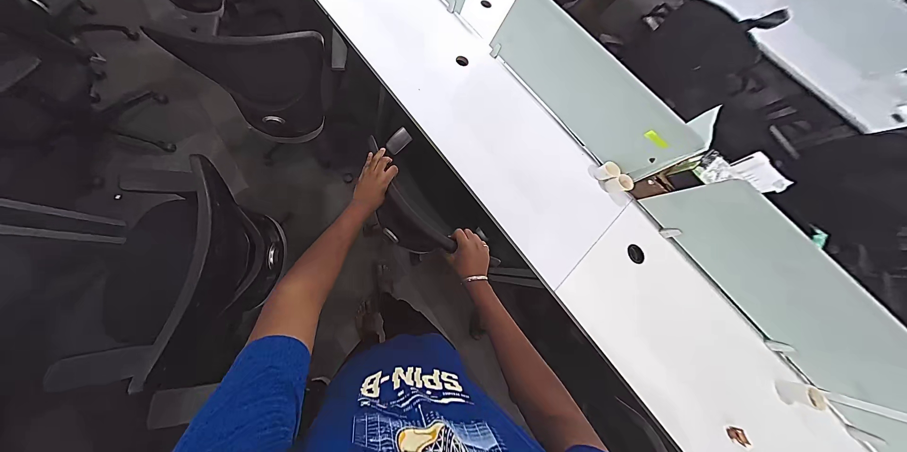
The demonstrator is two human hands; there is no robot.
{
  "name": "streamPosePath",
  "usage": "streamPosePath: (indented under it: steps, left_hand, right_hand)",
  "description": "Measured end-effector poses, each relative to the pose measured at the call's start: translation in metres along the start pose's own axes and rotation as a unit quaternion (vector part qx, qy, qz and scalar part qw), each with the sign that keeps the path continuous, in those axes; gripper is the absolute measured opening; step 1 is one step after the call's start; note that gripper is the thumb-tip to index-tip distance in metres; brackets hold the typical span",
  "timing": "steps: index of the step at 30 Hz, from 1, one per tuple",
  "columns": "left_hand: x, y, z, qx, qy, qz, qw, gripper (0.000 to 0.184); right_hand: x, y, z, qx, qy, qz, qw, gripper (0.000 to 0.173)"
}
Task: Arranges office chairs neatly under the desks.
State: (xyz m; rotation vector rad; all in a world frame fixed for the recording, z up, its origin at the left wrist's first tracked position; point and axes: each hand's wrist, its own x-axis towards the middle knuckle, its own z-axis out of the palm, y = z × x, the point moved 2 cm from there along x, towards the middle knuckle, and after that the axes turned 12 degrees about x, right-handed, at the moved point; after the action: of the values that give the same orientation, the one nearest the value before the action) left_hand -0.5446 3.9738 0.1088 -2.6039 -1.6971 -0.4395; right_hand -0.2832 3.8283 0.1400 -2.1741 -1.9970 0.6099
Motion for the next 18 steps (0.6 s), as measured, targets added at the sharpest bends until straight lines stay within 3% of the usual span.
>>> streamPosePath:
  steps: [9,12,15,18]
  left_hand:
    - [0.12,-0.02,0.028,-0.023,-0.05,0.037,0.998,0.034]
    - [0.132,-0.018,0.03,-0.061,-0.069,0.049,0.994,0.032]
    - [0.136,-0.017,0.032,-0.087,-0.039,0.045,0.994,0.03]
    - [0.143,-0.019,0.034,-0.099,-0.031,0.055,0.993,0.027]
  right_hand:
    - [0.1,0.003,-0.021,-0.017,-0.005,0.084,0.996,0.046]
    - [0.118,0.019,-0.032,-0.047,-0.025,0.098,0.994,0.05]
    - [0.126,0.028,-0.032,-0.072,-0.022,0.088,0.993,0.048]
    - [0.14,0.025,-0.038,-0.081,-0.091,0.12,0.985,0.058]
